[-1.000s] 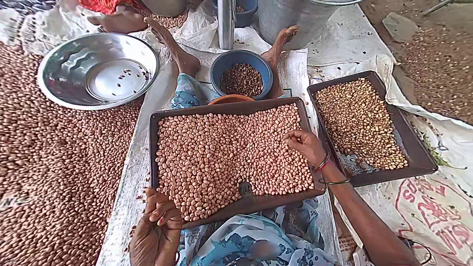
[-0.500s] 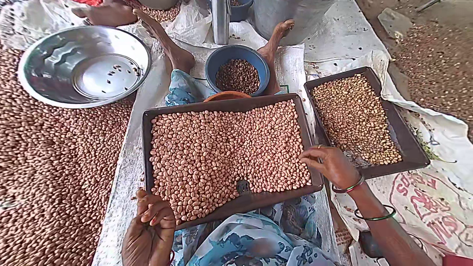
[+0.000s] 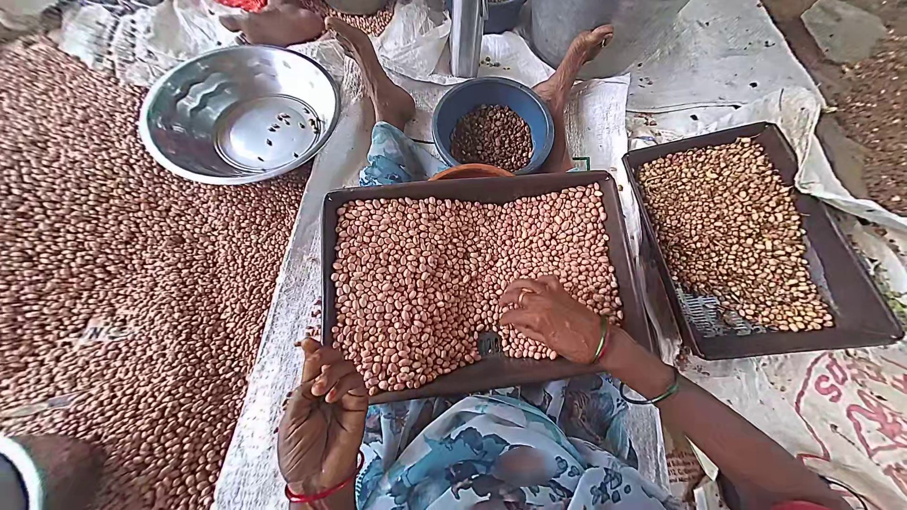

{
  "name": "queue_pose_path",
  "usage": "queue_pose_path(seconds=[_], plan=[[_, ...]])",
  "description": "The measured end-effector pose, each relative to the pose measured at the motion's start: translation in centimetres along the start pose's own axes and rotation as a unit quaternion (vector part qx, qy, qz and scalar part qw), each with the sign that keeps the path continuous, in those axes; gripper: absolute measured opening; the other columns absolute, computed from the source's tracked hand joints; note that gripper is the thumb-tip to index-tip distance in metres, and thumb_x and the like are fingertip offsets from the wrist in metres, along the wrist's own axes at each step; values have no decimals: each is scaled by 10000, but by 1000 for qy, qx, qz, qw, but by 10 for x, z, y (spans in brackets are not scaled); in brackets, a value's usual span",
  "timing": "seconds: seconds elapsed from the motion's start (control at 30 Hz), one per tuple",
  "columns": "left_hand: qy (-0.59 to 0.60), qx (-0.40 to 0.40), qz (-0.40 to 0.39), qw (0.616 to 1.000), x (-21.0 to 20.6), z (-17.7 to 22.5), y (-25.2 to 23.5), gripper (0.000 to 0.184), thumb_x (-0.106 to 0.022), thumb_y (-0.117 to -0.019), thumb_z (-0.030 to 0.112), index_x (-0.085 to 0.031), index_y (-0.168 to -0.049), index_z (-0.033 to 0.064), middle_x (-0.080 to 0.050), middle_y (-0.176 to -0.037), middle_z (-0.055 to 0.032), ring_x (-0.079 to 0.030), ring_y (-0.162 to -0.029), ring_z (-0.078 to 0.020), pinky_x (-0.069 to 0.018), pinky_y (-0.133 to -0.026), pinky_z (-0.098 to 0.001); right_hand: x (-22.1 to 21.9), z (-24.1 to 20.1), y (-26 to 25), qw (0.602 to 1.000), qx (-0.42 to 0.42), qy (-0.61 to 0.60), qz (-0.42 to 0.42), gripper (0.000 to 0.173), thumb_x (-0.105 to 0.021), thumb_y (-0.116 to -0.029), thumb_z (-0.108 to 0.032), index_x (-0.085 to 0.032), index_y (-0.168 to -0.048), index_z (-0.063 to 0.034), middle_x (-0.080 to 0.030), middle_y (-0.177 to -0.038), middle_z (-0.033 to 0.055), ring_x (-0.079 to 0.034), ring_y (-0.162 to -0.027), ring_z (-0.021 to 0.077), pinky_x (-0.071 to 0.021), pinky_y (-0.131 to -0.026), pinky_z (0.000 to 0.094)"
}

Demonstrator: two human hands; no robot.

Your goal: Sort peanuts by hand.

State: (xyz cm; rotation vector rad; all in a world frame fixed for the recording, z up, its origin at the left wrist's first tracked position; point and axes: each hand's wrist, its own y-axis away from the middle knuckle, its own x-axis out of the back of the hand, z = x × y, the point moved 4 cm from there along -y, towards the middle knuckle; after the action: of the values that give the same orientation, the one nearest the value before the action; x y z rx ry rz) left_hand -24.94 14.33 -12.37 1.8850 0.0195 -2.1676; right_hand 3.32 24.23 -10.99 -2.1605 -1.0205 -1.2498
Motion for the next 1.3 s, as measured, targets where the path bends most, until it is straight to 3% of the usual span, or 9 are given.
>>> queue_pose_path(seconds=[0.1, 0.23, 0.37, 0.5, 0.7, 0.9, 1.0, 1.13, 1.3], plan=[[4, 3, 0, 1000, -5, -4, 3, 183, -503, -983, -13, -633, -1110, 10, -694, -848, -30, -684, -687, -63, -565, -633, -151, -32, 1, -29, 993, 29, -19, -111, 184, -609, -986, -90, -775, -1049, -44, -716, -1180, 166, -556, -1315, 391, -349, -1061, 662], [14, -4, -13, 1000, -6, 0, 6, 171, -540, -971, -15, -632, -1115, -4, -702, -867, -53, -696, -700, -88, -574, -642, -166, 0, 26, -24, 989, -66, 125, -36, 148, -665, -940, -34, -795, -982, -91, -720, -1187, 158, -532, -1336, 422, -328, -1046, 709], [10, -9, 2, 1000, 2, 0, 4, 198, -499, -984, -14, -626, -1136, 1, -710, -883, -43, -696, -705, -78, -573, -650, -163, -13, -2, -4, 992, 109, 38, -56, 154, -629, -933, -3, -776, -903, -37, -731, -977, 171, -684, -1033, 393, -505, -864, 576], [17, 17, 14, 1000, 3, -11, 1, 215, -476, -988, -16, -617, -1150, 3, -703, -882, -47, -695, -702, -78, -576, -647, -163, -48, -13, 6, 965, 224, 125, -50, 188, -576, -899, 65, -712, -790, -6, -701, -780, 131, -701, -874, 340, -502, -758, 480], [-174, 63, 60, 981, -10, -37, -2, 387, -274, -1079, 83, -634, -1216, 48, -766, -1027, -51, -749, -850, -96, -615, -749, -201, -21, 3, -6, 997, 66, 23, -32, 163, -621, -955, -84, -743, -931, 22, -738, -922, 203, -715, -950, 396, -520, -834, 551], [-137, 194, 4, 971, -6, -86, -10, 802, -136, -1036, 618, -556, -1384, 31, -669, -1332, -166, -668, -1218, -254, -558, -990, -323, 38, -33, -42, 953, 76, -284, 73, 197, -724, -891, -181, -753, -982, -9, -725, -931, 12, -646, -896, -30, -514, -838, 114], [-114, 223, 55, 967, -6, -99, -14, 732, -107, -1087, 509, -631, -1253, 26, -742, -1179, -141, -738, -1066, -217, -608, -873, -288, 46, -9, -65, 975, 8, -199, 94, 277, -714, -912, -190, -717, -1116, -2, -723, -962, 96, -686, -873, 143, -560, -819, 290], [-49, 238, 96, 965, -8, -97, -14, 520, -196, -1123, 261, -649, -1151, 7, -746, -879, -70, -726, -704, -96, -600, -645, -183, 15, 40, -89, 979, -183, -57, 76, 362, -738, -956, -248, -712, -1241, -28, -645, -1284, 253, -542, -1250, 492, -392, -991, 694], [83, 191, 8, 978, -2, -76, -16, 411, -343, -1043, 48, -472, -1433, 22, -642, -1362, -140, -666, -644, -37, -515, -557, -112, -38, 19, -51, 982, -25, -66, -175, 249, -746, -911, -218, -773, -1067, -27, -687, -1194, 222, -486, -1327, 484, -304, -1010, 726]])
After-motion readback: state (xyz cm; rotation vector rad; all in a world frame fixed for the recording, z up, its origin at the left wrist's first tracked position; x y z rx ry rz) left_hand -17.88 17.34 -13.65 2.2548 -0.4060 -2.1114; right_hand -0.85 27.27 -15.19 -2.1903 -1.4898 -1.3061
